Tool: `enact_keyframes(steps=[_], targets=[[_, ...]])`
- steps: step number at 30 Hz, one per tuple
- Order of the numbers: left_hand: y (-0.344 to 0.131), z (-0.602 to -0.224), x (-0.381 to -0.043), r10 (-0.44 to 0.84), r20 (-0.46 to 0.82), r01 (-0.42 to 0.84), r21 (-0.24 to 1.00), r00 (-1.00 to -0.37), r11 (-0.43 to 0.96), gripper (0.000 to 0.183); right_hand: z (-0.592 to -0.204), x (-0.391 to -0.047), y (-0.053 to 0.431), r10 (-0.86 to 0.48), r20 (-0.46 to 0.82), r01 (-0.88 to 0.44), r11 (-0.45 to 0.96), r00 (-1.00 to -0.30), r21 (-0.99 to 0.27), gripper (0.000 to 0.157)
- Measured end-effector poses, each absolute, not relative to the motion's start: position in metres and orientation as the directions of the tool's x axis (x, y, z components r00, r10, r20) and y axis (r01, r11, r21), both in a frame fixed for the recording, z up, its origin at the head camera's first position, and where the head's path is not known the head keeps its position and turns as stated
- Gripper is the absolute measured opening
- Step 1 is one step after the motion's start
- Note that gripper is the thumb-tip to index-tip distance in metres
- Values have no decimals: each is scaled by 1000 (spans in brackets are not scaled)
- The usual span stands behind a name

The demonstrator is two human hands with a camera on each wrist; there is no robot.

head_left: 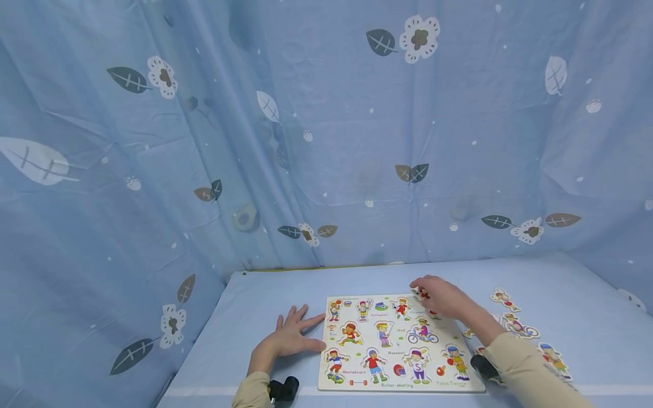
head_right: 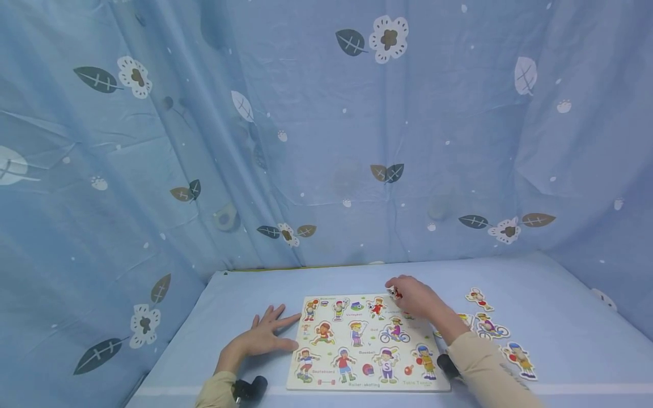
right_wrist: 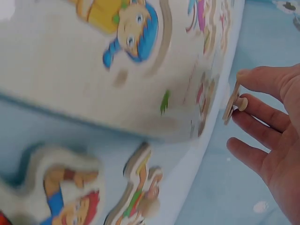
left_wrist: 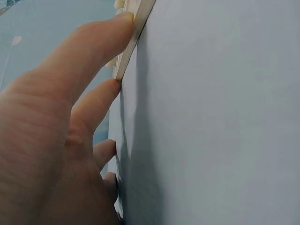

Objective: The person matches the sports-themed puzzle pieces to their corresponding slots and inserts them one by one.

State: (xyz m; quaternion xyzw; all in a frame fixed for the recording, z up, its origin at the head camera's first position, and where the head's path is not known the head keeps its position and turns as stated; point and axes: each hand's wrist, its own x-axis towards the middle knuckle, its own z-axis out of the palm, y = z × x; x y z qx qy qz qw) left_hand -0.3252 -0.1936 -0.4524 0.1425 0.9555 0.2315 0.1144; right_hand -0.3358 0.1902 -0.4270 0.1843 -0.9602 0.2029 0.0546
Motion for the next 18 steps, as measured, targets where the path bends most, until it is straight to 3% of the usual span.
enact_keyframes(steps=[18], targets=[[-194,-451,-325,331,-149,223,483,-932,847,78,-431,-335,162,-340,130,-364,850,-931,-381,36]])
